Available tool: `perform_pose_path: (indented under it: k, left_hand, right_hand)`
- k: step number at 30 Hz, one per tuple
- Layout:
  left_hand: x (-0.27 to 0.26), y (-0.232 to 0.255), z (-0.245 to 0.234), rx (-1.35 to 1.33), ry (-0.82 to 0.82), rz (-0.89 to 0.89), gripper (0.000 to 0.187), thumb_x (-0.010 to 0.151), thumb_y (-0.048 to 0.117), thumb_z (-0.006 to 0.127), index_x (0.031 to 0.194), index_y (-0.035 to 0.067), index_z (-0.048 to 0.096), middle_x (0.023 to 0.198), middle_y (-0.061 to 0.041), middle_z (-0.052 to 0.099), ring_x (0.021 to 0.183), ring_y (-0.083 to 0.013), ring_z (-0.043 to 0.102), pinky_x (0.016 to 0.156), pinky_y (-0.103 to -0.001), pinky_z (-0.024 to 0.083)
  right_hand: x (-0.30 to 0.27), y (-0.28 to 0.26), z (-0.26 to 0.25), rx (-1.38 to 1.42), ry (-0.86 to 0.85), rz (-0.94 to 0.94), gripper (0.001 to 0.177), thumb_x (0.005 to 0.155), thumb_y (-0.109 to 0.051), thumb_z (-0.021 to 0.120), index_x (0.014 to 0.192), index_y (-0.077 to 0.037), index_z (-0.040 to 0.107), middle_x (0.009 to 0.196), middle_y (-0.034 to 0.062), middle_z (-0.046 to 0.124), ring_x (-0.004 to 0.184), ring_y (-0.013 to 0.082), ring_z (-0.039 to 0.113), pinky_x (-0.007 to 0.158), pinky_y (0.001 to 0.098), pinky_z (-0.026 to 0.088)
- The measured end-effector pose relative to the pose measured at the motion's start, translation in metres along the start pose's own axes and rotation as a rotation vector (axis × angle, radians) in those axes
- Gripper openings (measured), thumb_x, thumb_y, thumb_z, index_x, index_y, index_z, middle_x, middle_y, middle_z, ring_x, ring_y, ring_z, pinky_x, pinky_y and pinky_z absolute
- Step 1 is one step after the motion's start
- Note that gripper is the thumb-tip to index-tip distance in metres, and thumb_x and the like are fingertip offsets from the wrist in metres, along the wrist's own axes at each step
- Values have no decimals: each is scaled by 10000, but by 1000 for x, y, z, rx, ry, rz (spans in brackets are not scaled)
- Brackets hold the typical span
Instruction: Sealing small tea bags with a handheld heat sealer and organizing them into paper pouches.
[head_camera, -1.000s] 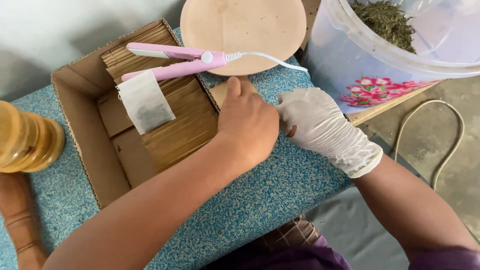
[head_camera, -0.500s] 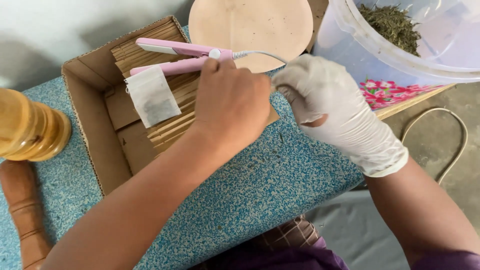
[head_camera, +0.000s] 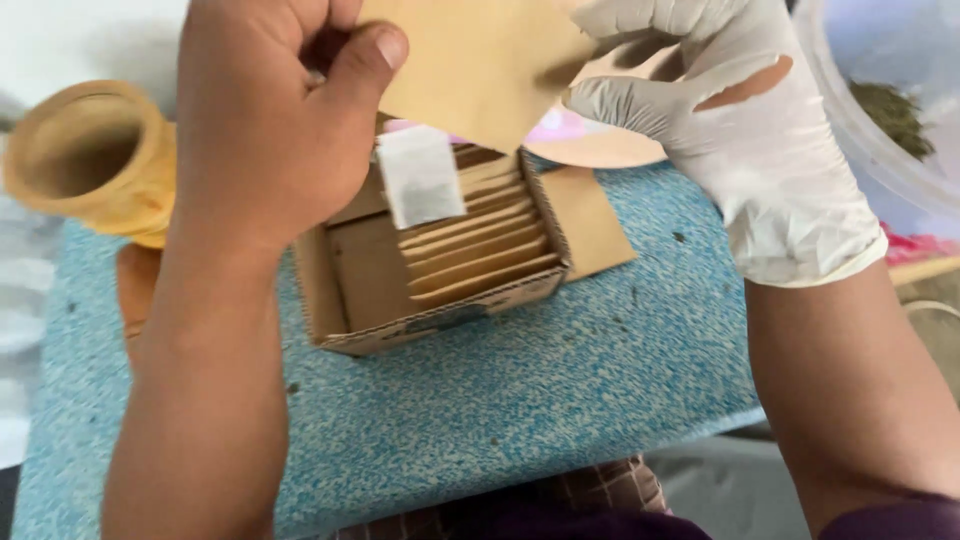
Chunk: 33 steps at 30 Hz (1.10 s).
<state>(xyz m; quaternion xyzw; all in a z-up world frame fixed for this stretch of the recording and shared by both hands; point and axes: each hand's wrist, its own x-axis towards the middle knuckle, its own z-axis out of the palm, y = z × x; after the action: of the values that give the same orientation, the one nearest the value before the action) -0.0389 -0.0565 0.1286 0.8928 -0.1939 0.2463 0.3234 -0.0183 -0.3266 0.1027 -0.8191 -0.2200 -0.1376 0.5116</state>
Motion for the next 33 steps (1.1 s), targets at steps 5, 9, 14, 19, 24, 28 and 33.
perform_pose_path:
  k: [5, 9, 14, 19, 24, 28, 33]
  left_hand:
    - [-19, -34, -35, -122, 52, -173, 272, 1053, 108, 706, 813, 108, 578, 695, 82, 386, 676, -51, 316, 595, -254, 280]
    - [-32, -48, -53, -199, -63, -408, 113, 1002, 173, 666, 921, 103, 701, 717, 85, 545, 639, -23, 418, 548, -221, 354]
    - [-42, -45, -53, 335, -111, -286, 1169, 753, 457, 931, 1520, 138, 107, 1568, -250, 261, 1410, -444, 283, 1041, -655, 210]
    - [-41, -52, -9, 312, -307, 76, 1437, 574, 567, 1041, 1595, 248, 81, 1631, -188, 275, 1498, -402, 260, 1114, -664, 194]
    - [-36, -81, 32, 283, -134, 275, 1289, 704, 547, 1008, 1564, 136, 139, 1441, -145, 491, 1292, -316, 527, 1117, -498, 432]
    - [-36, -82, 22, 288, -76, 134, 1259, 692, 563, 1007, 1556, 135, 197, 1325, -153, 526, 1260, -351, 527, 1039, -507, 421]
    - [-38, -86, 25, 327, -83, 63, 1371, 643, 735, 1008, 1564, 152, 176, 1354, -130, 503, 1224, -361, 533, 1011, -504, 424]
  right_hand:
    - [28, -53, 48, 235, -166, 68, 348, 841, 6, 723, 1164, -108, 666, 1074, 72, 760, 912, 83, 739, 723, 191, 627]
    - [49, -45, 81, 119, -45, 77, 193, 858, -52, 805, 1001, -92, 681, 843, 21, 722, 704, 32, 630, 543, 189, 529]
    - [49, -58, 93, -38, -110, -81, 441, 832, -29, 670, 1269, -58, 628, 747, 11, 556, 606, 61, 491, 494, 206, 398]
    - [55, -52, 103, -22, -223, 63, 578, 778, -43, 609, 1355, -49, 592, 744, -4, 604, 584, 84, 608, 479, 213, 492]
    - [62, -33, 111, -21, -264, 50, 594, 758, -56, 544, 1349, -42, 603, 647, -63, 543, 551, 19, 457, 474, 166, 351]
    - [64, -39, 113, -37, -281, 63, 628, 777, -111, 616, 1396, -34, 550, 843, 18, 722, 759, 67, 647, 655, 202, 498]
    - [63, -41, 119, -56, -363, -10, 605, 738, -45, 555, 1338, -73, 627, 573, -61, 502, 501, 33, 369, 441, 211, 333]
